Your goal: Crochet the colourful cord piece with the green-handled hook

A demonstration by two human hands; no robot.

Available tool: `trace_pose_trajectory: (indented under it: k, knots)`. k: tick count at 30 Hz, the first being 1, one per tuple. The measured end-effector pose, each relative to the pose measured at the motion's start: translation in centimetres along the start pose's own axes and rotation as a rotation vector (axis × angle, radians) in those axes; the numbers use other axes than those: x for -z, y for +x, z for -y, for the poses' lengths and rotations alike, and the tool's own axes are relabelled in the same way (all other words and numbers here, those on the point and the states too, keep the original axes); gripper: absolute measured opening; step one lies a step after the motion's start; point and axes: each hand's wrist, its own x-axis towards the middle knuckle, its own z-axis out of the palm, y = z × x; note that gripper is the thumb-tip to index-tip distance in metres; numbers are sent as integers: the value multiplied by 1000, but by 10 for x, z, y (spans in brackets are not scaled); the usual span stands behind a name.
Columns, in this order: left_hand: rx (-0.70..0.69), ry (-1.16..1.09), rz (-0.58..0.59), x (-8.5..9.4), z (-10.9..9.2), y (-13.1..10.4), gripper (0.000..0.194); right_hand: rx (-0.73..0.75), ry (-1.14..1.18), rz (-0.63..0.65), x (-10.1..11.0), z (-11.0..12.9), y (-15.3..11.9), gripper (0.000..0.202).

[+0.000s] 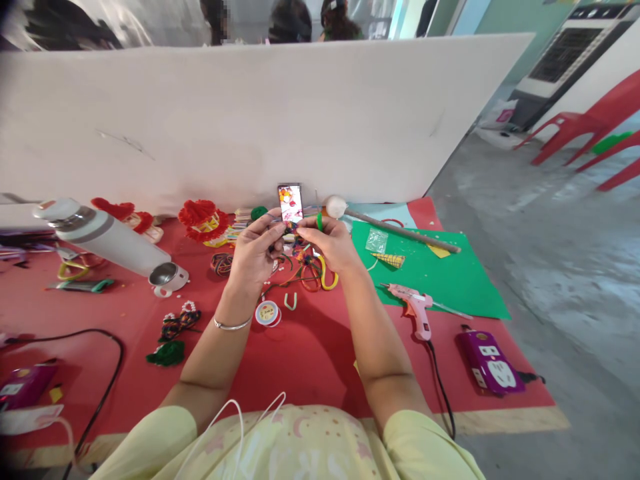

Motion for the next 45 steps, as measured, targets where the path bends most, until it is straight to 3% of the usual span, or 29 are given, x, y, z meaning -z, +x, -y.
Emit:
trace_pose_trajectory:
  k: [15, 27, 36, 45]
  knots:
    - [6, -12, 27, 4, 3, 3, 41, 5, -38, 3, -1, -1, 1, 33]
    - [56, -5, 84, 2, 2, 0, 50, 235, -280, -39, 3, -9, 2, 23]
    - [87, -3, 125, 4, 0, 1, 59, 178, -225, -46, 1, -5, 0, 26]
    - [94, 4, 115, 4, -2, -1, 52, 144, -149, -17, 2, 1, -2, 26]
